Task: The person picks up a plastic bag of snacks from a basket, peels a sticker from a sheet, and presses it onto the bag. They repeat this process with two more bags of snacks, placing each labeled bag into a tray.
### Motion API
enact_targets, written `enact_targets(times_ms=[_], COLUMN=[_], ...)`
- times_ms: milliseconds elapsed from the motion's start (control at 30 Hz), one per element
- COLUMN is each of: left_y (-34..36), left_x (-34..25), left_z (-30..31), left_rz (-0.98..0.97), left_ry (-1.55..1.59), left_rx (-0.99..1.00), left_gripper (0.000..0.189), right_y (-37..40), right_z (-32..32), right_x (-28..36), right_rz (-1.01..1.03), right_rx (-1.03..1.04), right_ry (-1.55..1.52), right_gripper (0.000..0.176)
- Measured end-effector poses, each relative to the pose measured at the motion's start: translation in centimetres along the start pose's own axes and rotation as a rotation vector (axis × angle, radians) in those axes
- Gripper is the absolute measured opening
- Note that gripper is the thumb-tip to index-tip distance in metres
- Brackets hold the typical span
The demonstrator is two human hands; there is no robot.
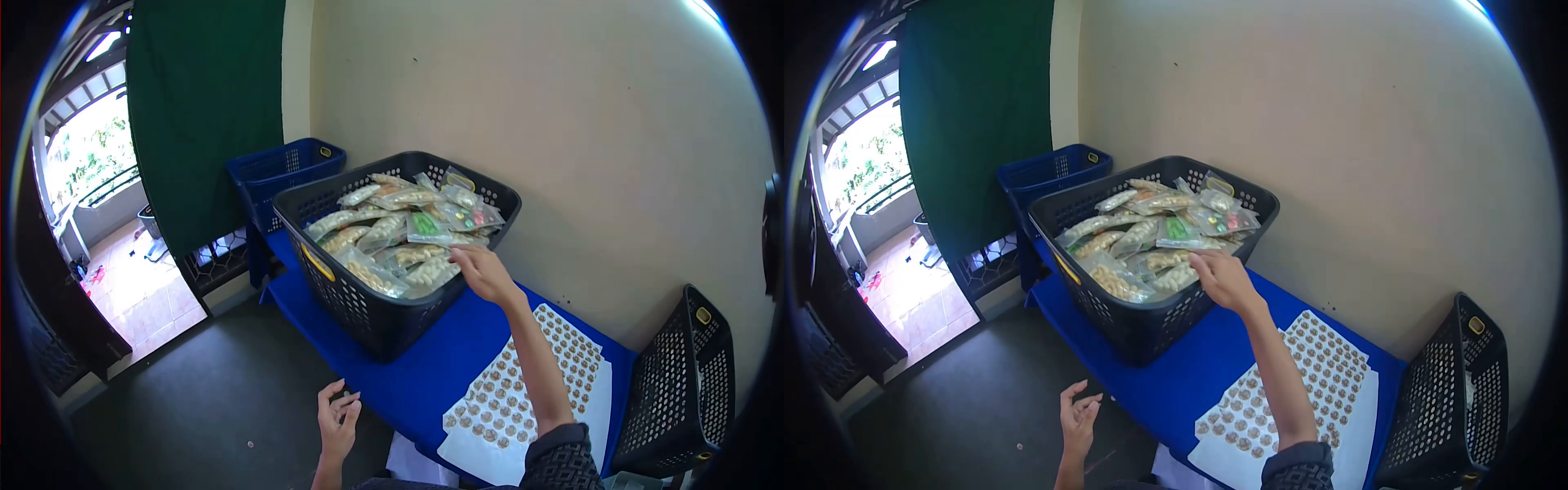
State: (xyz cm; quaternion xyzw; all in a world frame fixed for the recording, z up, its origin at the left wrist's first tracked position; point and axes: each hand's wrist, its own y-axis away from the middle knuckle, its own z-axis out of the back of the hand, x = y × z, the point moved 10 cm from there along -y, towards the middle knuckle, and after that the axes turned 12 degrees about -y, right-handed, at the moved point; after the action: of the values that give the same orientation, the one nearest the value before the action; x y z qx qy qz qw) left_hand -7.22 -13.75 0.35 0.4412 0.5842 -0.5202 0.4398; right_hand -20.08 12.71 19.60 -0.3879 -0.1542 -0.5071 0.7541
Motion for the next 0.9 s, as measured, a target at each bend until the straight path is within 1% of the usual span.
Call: enact_targets(times_ms=[33,100,133,200,233,267,333,367,400,500,533,600,667,733,800,867,900], left_y=[0.0,-0.1,-0.1,-0.2,-0.2,-0.3,-0.6,-0.7,-0.7,-1.2,-1.4,-1.5,-1.4,-1.2,-0.9,-0.2,0.3], left_x=[-0.1,-0.2,-0.2,0.1,0.3,0.4,0.4,0.5,0.6,0.5,0.5,0.5,0.3,-0.2,-0.6,-0.2,-0.2], left_z=[0.1,0.4,0.5,0.9,1.0,1.0,1.0,0.9,0.6,-0.8,-1.4,-2.7,-4.5,-6.3,-8.1,-10.1,-11.3], left_rz=[-0.008,-0.017,-0.014,-0.011,-0.017,-0.023,-0.023,-0.021,-0.016,-0.009,-0.021,-0.022,-0.017,-0.028,-0.032,0.115,0.120], left_ry=[0.014,0.029,0.041,0.038,0.022,0.005,-0.002,-0.010,-0.009,-0.032,-0.028,-0.027,-0.046,-0.046,-0.047,0.316,0.300], left_rx=[-0.005,-0.009,-0.008,-0.019,-0.010,-0.001,0.004,0.012,0.022,0.072,0.095,0.144,0.226,0.307,0.392,0.513,0.584], left_gripper=[0.040,0.039,0.038,0.035,0.034,0.033,0.032,0.031,0.031,0.031,0.032,0.032,0.035,0.034,0.035,0.041,0.052], right_y=[-1.8,-5.0,-6.0,-6.8,-6.9,-7.1,-7.0,-6.8,-6.4,-5.5,-4.6,-2.6,0.4,4.4,8.9,13.1,14.9], right_z=[-0.8,-4.2,-4.6,-6.2,-6.1,-6.4,-6.5,-6.2,-5.7,-3.5,-2.7,0.0,2.8,5.3,6.6,7.4,7.0], right_x=[-1.2,-5.0,-5.1,-7.6,-8.0,-8.4,-7.8,-7.4,-6.6,-2.6,-2.0,2.4,6.8,11.5,14.9,17.8,18.7], right_rz=[0.010,-0.106,-0.099,-0.287,-0.325,-0.321,-0.330,-0.298,-0.309,-0.039,-0.062,0.155,0.235,0.257,0.312,0.291,0.273], right_rx=[-0.003,0.191,0.190,0.342,0.279,0.278,0.249,0.259,0.256,0.114,0.107,-0.035,-0.109,-0.096,-0.004,0.007,0.071], right_ry=[0.003,0.306,0.307,0.456,0.431,0.435,0.352,0.331,0.332,0.350,0.351,0.307,0.253,0.166,0.048,-0.078,-0.072], right_gripper=[0.045,0.061,0.061,0.072,0.075,0.075,0.071,0.065,0.065,0.053,0.053,0.050,0.047,0.045,0.046,0.040,0.037])
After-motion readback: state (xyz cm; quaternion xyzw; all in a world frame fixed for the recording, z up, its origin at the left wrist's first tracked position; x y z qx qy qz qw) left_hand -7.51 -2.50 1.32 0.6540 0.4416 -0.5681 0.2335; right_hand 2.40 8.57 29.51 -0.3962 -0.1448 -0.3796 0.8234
